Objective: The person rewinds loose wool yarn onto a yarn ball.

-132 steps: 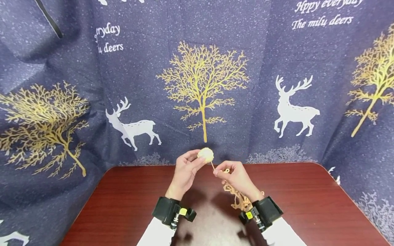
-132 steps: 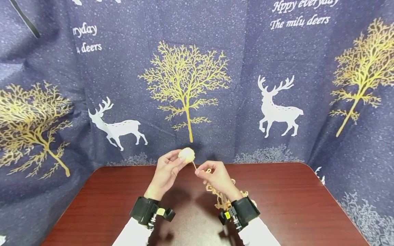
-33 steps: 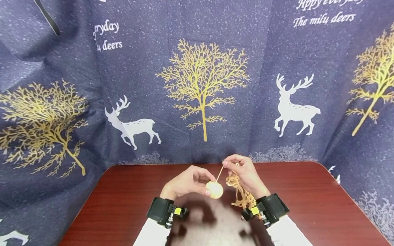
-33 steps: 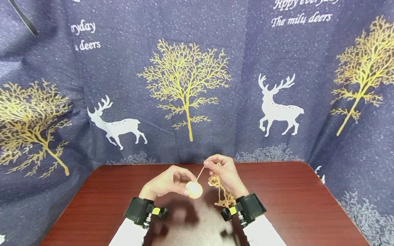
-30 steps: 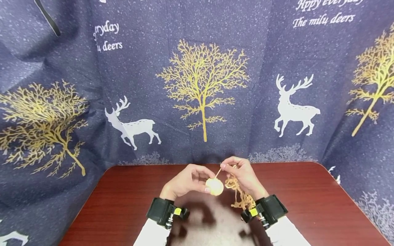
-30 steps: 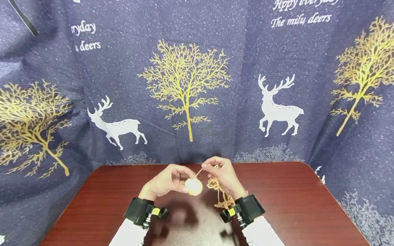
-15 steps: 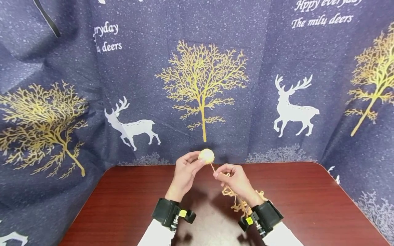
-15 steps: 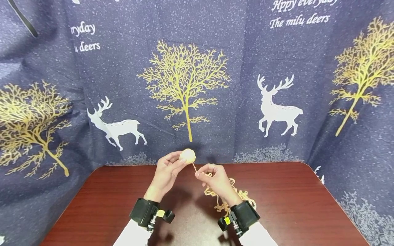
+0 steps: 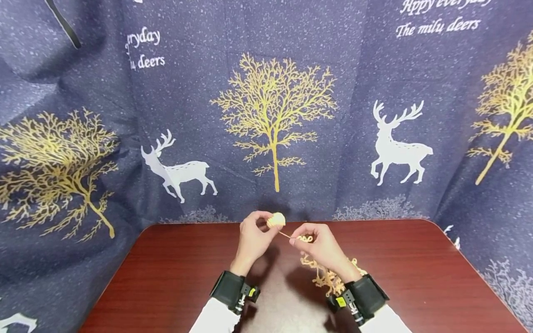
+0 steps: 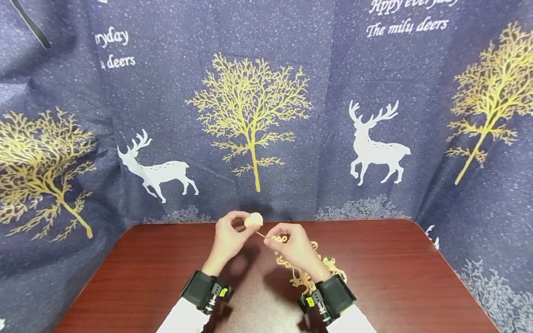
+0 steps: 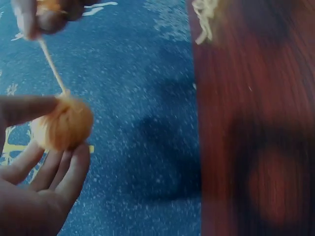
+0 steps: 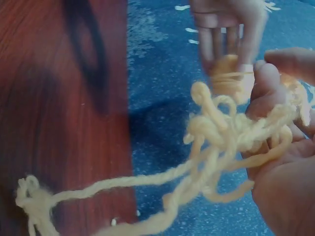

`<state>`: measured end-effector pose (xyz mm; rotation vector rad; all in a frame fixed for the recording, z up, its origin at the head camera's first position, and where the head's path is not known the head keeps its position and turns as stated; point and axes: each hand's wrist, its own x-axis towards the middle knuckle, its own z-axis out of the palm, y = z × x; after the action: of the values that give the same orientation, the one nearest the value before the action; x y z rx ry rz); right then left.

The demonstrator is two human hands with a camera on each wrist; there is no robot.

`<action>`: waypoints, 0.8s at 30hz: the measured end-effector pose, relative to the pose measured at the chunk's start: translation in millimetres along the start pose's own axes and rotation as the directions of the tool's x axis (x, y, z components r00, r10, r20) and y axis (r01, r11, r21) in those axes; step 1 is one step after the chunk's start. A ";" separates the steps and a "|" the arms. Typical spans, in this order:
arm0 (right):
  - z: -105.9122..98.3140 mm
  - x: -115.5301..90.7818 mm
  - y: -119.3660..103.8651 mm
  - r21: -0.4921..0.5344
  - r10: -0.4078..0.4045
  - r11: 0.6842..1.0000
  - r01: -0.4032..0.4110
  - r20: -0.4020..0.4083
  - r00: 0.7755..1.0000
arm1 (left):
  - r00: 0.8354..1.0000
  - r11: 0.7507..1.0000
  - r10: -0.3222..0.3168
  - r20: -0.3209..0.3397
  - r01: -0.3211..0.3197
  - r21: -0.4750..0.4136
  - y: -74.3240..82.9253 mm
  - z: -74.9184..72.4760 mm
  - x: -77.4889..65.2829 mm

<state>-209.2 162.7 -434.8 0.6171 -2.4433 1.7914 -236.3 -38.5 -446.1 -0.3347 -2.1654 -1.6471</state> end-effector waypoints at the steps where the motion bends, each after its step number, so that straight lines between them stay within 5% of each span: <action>1: -2.5 0.7 -0.4 -0.003 -0.009 1.000 0.009 -0.007 1.000 | 0.999 1.000 0.008 0.042 -0.009 0.028 -1.8 -0.5 -1.1; 4: -9.9 3.2 -1.7 0.028 -0.021 0.999 0.021 -0.019 1.000 | 0.984 0.997 0.013 0.180 -0.027 0.075 -4.0 -3.1 -3.4; 6: -14.6 4.7 -2.8 0.080 -0.013 0.997 0.015 -0.026 1.000 | 0.958 0.996 0.011 0.287 -0.034 0.078 -4.0 -5.4 -4.0; 8: -18.8 6.3 -3.1 0.147 0.001 0.989 0.004 -0.032 0.999 | 0.919 0.998 0.004 0.395 -0.029 0.058 -2.4 -8.0 -3.9; 12: -25.3 8.5 -2.1 0.277 0.035 0.961 -0.019 -0.051 0.998 | 0.815 1.000 0.001 0.579 0.011 -0.018 1.0 -12.8 -2.6; 19: -29.7 10.8 1.6 0.420 0.052 0.907 -0.025 -0.052 0.997 | 0.685 0.984 0.016 0.729 0.118 -0.132 5.5 -22.4 0.2; 24: -29.3 12.0 4.3 0.360 0.046 0.932 -0.031 -0.033 0.998 | 0.606 0.953 0.073 0.792 0.192 -0.234 5.6 -26.2 1.5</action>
<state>-227.3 187.4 -425.9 0.5464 -2.1268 2.2670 -230.9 -62.1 -434.6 -1.3439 -2.4981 -2.1409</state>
